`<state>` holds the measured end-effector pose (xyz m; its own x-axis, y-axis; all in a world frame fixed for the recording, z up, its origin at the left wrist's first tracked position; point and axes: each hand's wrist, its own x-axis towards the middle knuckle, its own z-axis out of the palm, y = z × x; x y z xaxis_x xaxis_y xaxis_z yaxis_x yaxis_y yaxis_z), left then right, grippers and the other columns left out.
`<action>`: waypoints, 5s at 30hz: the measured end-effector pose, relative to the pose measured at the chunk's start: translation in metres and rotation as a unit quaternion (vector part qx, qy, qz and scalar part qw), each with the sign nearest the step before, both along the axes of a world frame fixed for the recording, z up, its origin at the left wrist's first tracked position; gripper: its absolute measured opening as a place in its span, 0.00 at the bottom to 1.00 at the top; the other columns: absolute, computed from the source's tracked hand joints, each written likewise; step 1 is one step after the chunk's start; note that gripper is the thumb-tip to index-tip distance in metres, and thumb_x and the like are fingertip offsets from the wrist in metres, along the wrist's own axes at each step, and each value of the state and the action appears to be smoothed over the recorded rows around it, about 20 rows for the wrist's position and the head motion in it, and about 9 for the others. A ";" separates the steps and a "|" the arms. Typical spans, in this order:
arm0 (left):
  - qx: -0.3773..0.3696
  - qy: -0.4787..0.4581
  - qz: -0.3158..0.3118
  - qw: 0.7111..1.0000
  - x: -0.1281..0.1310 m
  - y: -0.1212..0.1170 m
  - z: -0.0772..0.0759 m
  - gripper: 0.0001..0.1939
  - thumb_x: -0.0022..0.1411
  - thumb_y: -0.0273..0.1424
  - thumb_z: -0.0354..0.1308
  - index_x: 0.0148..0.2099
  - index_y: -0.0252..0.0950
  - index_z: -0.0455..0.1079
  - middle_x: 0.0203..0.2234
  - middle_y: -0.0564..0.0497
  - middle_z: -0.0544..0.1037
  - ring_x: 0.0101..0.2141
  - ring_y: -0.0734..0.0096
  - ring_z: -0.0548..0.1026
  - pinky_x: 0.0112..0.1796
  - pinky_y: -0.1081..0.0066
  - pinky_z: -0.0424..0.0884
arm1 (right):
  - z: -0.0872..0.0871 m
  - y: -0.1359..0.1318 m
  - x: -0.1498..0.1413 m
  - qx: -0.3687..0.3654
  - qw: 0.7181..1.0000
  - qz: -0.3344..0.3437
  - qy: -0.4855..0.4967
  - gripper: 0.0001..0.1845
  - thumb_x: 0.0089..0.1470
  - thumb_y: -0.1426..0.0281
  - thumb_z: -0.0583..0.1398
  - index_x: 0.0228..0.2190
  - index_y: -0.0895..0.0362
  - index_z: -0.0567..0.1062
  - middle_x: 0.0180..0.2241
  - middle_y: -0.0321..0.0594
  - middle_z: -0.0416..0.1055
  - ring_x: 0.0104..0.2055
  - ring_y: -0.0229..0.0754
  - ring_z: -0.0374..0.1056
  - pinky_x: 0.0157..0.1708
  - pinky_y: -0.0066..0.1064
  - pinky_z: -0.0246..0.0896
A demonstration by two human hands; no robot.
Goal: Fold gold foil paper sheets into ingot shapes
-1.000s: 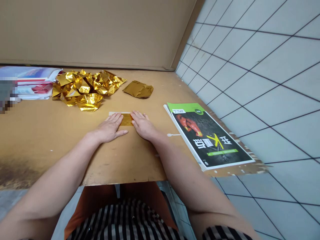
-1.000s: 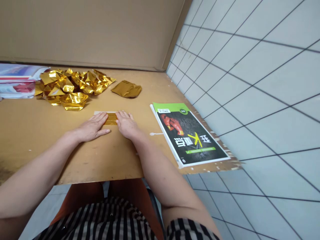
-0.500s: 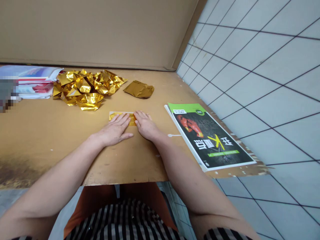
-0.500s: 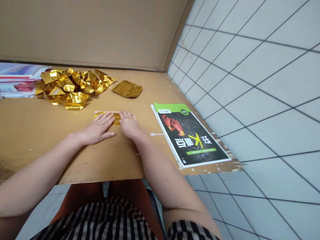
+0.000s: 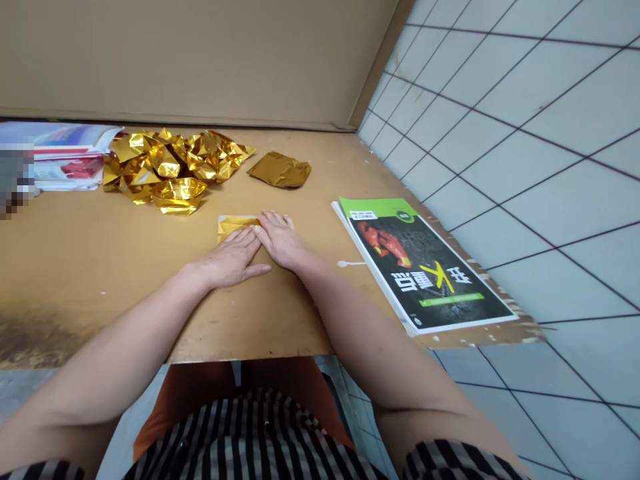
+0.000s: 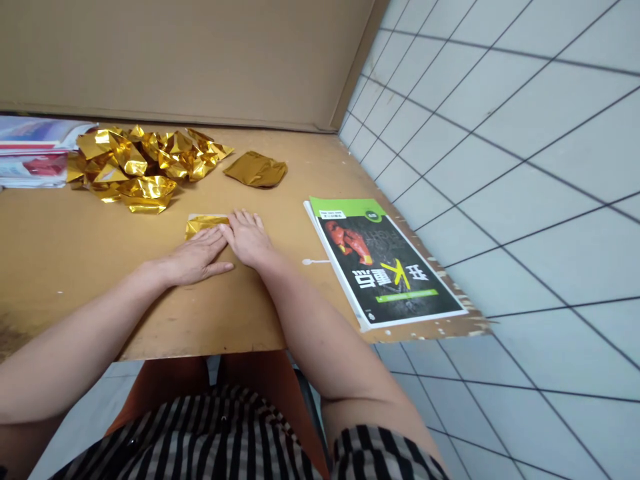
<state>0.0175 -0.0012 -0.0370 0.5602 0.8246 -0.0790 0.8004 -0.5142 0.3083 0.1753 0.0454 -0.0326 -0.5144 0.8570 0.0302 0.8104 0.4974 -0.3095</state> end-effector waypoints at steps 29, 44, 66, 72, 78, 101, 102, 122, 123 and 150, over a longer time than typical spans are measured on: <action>0.020 0.041 0.098 0.994 -0.035 0.013 -0.006 0.50 0.62 0.61 0.39 0.72 0.27 0.43 0.70 0.35 0.46 0.69 0.48 0.44 0.65 0.53 0.48 | 0.001 -0.002 -0.002 -0.025 0.997 0.069 -0.021 0.34 0.65 0.57 0.44 0.66 0.62 0.55 0.69 0.49 0.49 0.72 0.49 0.42 0.69 0.45 0.37; 0.106 -0.057 0.181 0.976 -0.046 0.025 -0.001 0.23 0.63 0.35 0.49 0.56 0.32 0.71 0.56 0.42 0.74 0.56 0.55 0.71 0.60 0.58 0.64 | 0.008 0.005 0.017 0.027 0.999 -0.029 0.001 0.28 0.61 0.72 0.49 0.61 0.67 0.62 0.62 0.57 0.63 0.66 0.52 0.55 0.67 0.51 0.39; 0.105 -0.205 0.241 0.943 -0.048 0.027 -0.001 0.11 0.50 0.23 0.55 0.35 0.36 0.76 0.31 0.49 0.79 0.37 0.61 0.76 0.44 0.62 0.74 | 0.001 0.015 0.019 0.014 0.990 -0.045 0.135 0.13 0.47 0.80 0.56 0.31 0.54 0.78 0.35 0.43 0.77 0.44 0.50 0.68 0.47 0.43 0.63; 0.110 -0.171 0.160 0.966 -0.055 0.026 0.002 0.13 0.46 0.21 0.52 0.31 0.37 0.76 0.32 0.49 0.79 0.38 0.62 0.76 0.45 0.63 0.73 | 0.004 0.015 0.031 0.021 0.993 0.043 0.109 0.17 0.47 0.82 0.54 0.31 0.55 0.79 0.36 0.43 0.77 0.43 0.47 0.68 0.48 0.40 0.61; 0.124 -0.043 0.097 0.987 -0.049 0.012 0.020 0.12 0.51 0.31 0.56 0.38 0.35 0.76 0.35 0.46 0.78 0.39 0.57 0.76 0.45 0.60 0.73 | 0.009 0.012 0.036 0.031 0.994 0.090 0.059 0.19 0.47 0.82 0.53 0.35 0.56 0.79 0.39 0.44 0.76 0.44 0.47 0.67 0.49 0.39 0.60; 0.099 -0.041 -0.024 0.994 -0.018 0.004 0.018 0.18 0.66 0.39 0.52 0.51 0.35 0.74 0.48 0.43 0.78 0.45 0.57 0.72 0.49 0.58 0.70 | 0.012 -0.001 -0.012 0.034 0.997 -0.048 0.059 0.10 0.57 0.72 0.56 0.36 0.55 0.77 0.42 0.46 0.76 0.48 0.50 0.65 0.47 0.42 0.53; 0.101 -0.060 -0.019 0.993 -0.018 0.005 0.016 0.17 0.66 0.38 0.52 0.51 0.36 0.74 0.48 0.44 0.78 0.45 0.58 0.73 0.49 0.59 0.70 | 0.012 -0.002 -0.015 0.028 0.997 -0.050 0.057 0.10 0.56 0.73 0.56 0.35 0.55 0.77 0.42 0.46 0.75 0.48 0.50 0.65 0.47 0.41 0.52; 0.052 -0.172 0.315 0.932 -0.016 0.035 0.011 0.09 0.50 0.33 0.66 0.24 0.38 0.71 0.27 0.50 0.76 0.32 0.65 0.73 0.38 0.66 0.70 | 0.012 0.007 -0.011 -0.034 0.989 -0.107 0.098 0.04 0.50 0.73 0.61 0.27 0.53 0.76 0.33 0.37 0.75 0.41 0.44 0.68 0.47 0.42 0.52; 0.043 -0.173 0.319 0.931 -0.020 0.035 0.011 0.09 0.50 0.33 0.66 0.23 0.38 0.70 0.26 0.51 0.75 0.31 0.65 0.73 0.37 0.66 0.70 | 0.012 0.008 -0.010 -0.034 0.989 -0.109 0.099 0.04 0.50 0.73 0.61 0.27 0.53 0.76 0.33 0.36 0.75 0.41 0.44 0.68 0.47 0.42 0.52; 0.082 -0.172 0.314 0.930 -0.069 0.034 0.004 0.06 0.47 0.34 0.65 0.28 0.39 0.72 0.28 0.51 0.77 0.33 0.63 0.74 0.37 0.65 0.72 | 0.013 0.017 0.027 -0.016 0.985 -0.148 0.088 0.05 0.48 0.75 0.60 0.25 0.54 0.75 0.29 0.36 0.76 0.35 0.43 0.69 0.46 0.43 0.54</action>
